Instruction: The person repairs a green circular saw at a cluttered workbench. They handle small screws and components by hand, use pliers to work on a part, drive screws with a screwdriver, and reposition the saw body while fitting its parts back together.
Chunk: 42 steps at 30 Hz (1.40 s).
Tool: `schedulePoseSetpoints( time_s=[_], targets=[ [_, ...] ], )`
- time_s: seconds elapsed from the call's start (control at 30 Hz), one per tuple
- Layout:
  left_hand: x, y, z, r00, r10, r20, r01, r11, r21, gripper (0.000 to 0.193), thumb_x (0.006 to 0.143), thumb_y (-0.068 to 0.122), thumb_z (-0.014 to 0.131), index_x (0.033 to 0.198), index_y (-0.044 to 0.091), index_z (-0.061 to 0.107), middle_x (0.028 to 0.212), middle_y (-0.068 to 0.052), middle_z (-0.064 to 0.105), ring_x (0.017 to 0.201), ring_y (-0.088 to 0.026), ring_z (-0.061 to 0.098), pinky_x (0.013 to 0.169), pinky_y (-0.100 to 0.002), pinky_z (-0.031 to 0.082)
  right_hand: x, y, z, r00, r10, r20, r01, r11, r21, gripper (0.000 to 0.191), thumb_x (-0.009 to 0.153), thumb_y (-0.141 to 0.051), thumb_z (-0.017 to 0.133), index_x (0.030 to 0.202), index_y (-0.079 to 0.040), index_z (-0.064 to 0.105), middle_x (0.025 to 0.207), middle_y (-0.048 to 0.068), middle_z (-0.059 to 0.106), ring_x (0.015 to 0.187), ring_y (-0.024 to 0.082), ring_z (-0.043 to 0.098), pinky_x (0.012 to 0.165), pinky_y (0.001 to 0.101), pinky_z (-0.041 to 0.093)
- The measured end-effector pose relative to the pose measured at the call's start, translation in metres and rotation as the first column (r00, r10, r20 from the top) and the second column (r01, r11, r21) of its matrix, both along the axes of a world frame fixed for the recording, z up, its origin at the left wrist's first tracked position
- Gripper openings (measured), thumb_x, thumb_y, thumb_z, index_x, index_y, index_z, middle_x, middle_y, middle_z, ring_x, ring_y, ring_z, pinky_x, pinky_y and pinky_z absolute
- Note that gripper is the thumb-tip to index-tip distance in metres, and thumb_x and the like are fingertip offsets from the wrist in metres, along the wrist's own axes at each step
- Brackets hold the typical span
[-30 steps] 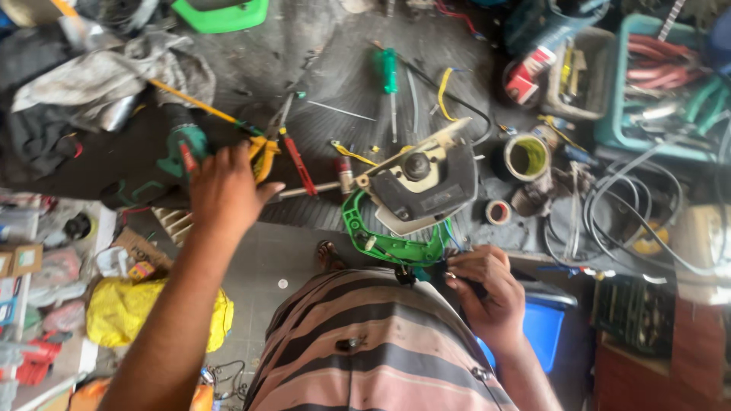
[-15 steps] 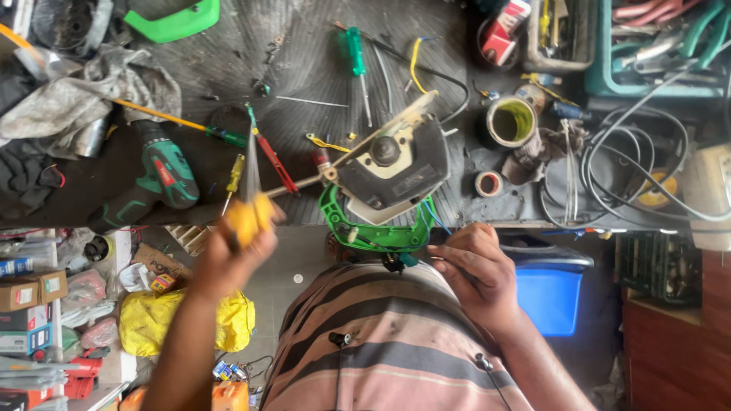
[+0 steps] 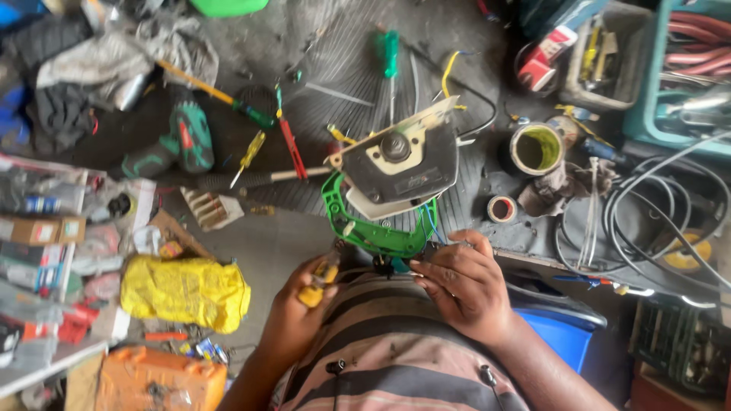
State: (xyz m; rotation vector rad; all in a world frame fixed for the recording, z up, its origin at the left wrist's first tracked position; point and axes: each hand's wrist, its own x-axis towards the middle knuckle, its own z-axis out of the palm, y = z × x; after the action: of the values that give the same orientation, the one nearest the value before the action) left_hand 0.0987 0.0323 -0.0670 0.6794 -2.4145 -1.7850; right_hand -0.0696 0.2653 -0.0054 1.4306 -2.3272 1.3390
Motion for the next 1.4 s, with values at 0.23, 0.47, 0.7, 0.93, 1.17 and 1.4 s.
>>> schedulePoseSetpoints(
  time_s=[0.23, 0.47, 0.7, 0.93, 1.17, 1.4],
  targets=[
    [-0.038, 0.049, 0.048, 0.976, -0.103, -0.19, -0.062, 0.711, -0.7, 0.064, 0.073, -0.009, 0.067, 0.135, 0.002, 0.057, 0.134, -0.018, 0.058, 0.118, -0.04, 0.059, 0.098, -0.046, 0.052, -0.003, 0.007, -0.012, 0.99, 0.131, 0.05, -0.128, 0.99, -0.065, 0.023, 0.076, -0.003, 0.081, 0.096, -0.01, 0.071, 0.092, 0.003, 0.07, 0.088, 0.021, 0.069, 0.103, 0.0505, 0.048],
    [-0.045, 0.07, 0.052, 0.964, -0.116, -0.239, -0.101, 0.671, -0.734, 0.06, 0.076, -0.007, 0.067, 0.134, 0.002, 0.057, 0.131, -0.018, 0.057, 0.11, -0.04, 0.058, 0.098, -0.049, 0.048, -0.006, 0.016, -0.021, 0.983, 0.162, 0.085, -0.158, 0.986, -0.054, 0.022, 0.078, -0.003, 0.083, 0.097, -0.01, 0.072, 0.092, 0.002, 0.071, 0.089, 0.02, 0.07, 0.103, 0.0505, 0.047],
    [-0.046, 0.084, 0.055, 0.967, -0.093, -0.237, -0.129, 0.622, -0.772, 0.057, 0.076, -0.004, 0.067, 0.132, 0.003, 0.058, 0.127, -0.018, 0.057, 0.107, -0.038, 0.057, 0.095, -0.051, 0.045, -0.011, 0.022, -0.023, 0.975, 0.204, 0.086, -0.199, 0.978, -0.068, 0.03, 0.072, 0.001, 0.081, 0.099, -0.009, 0.074, 0.095, 0.003, 0.072, 0.091, 0.021, 0.071, 0.102, 0.051, 0.046],
    [-0.05, 0.09, 0.057, 0.963, -0.05, -0.267, -0.184, 0.601, -0.778, 0.05, 0.083, -0.005, 0.066, 0.131, 0.004, 0.058, 0.127, -0.016, 0.058, 0.108, -0.036, 0.058, 0.097, -0.049, 0.046, -0.014, 0.024, -0.021, 0.978, 0.201, 0.06, -0.197, 0.978, -0.072, 0.027, 0.072, 0.001, 0.083, 0.096, -0.009, 0.074, 0.094, 0.002, 0.073, 0.092, 0.021, 0.071, 0.101, 0.0507, 0.046],
    [-0.051, 0.095, 0.058, 0.969, -0.041, -0.244, -0.166, 0.625, -0.763, 0.052, 0.08, -0.006, 0.066, 0.131, 0.003, 0.058, 0.127, -0.017, 0.058, 0.107, -0.037, 0.058, 0.096, -0.05, 0.045, -0.021, 0.029, -0.027, 0.965, 0.251, 0.08, -0.247, 0.967, -0.062, 0.029, 0.063, 0.002, 0.082, 0.088, -0.01, 0.072, 0.093, 0.003, 0.071, 0.092, 0.021, 0.071, 0.104, 0.0517, 0.044],
    [-0.054, 0.098, 0.056, 0.963, -0.034, -0.266, -0.192, 0.605, -0.772, 0.049, 0.08, -0.003, 0.069, 0.128, 0.005, 0.06, 0.123, -0.014, 0.06, 0.106, -0.034, 0.058, 0.094, -0.048, 0.044, -0.024, 0.028, -0.027, 0.956, 0.284, 0.078, -0.28, 0.958, -0.062, 0.033, 0.061, 0.001, 0.082, 0.091, -0.01, 0.071, 0.096, 0.003, 0.072, 0.094, 0.021, 0.07, 0.104, 0.0512, 0.043]
  ],
)
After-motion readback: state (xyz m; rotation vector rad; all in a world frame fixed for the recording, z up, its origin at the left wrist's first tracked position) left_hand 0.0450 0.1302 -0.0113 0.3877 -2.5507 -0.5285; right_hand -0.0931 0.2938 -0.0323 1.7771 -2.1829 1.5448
